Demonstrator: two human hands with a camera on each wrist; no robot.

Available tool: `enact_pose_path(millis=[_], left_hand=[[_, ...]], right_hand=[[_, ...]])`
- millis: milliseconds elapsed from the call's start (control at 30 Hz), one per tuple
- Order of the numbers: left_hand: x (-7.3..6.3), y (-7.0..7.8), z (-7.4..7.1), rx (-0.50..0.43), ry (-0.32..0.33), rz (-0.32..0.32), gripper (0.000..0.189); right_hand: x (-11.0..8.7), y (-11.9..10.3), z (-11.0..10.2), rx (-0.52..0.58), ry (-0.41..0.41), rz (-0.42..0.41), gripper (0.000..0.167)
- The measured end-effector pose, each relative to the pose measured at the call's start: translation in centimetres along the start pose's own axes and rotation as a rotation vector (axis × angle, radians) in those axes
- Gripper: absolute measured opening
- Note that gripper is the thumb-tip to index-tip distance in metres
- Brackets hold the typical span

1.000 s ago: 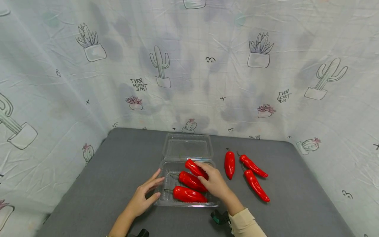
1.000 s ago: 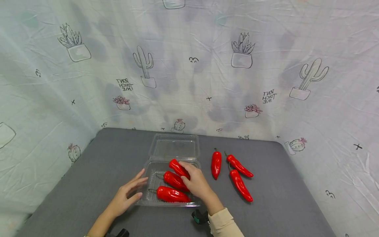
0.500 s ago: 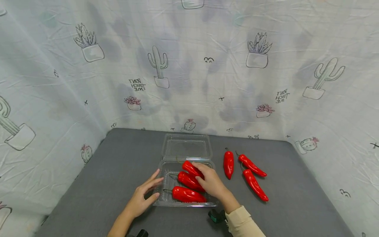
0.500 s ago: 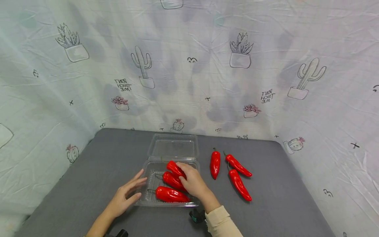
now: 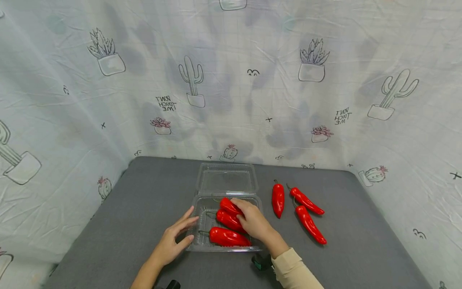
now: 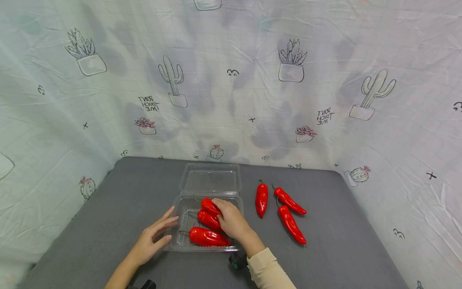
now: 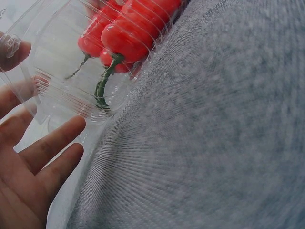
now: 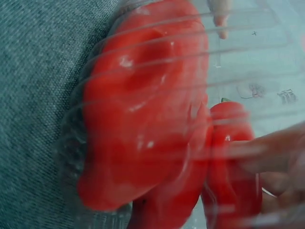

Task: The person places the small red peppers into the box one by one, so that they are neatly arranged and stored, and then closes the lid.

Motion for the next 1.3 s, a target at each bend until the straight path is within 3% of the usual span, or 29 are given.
enact_pose_path(millis=[833, 1067, 1300], left_hand=[[0.1, 0.2, 0.1, -0.016, 0.005, -0.015, 0.048], [0.1, 0.1, 0.0, -0.008, 0.007, 0.015, 0.048], [0.1, 0.2, 0.1, -0.012, 0.005, -0.005, 0.048]], right_hand=[[0.4, 0.2, 1.3, -0.055, -0.098, 0.022, 0.041], [0.3, 0.2, 1.3, -0.069, -0.116, 0.021, 0.040], [0.3, 0.3, 1.2, -0.018, -0.120, 0.028, 0.045]])
Point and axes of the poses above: each hand's wrist, its own x-axis towards the middle knuckle, its own z-axis out of the palm, y = z × x, the point moved 7 cm from there along x, towards the middle knuckle, and after that the axes turned 8 degrees about z, right-handed, at the moved point
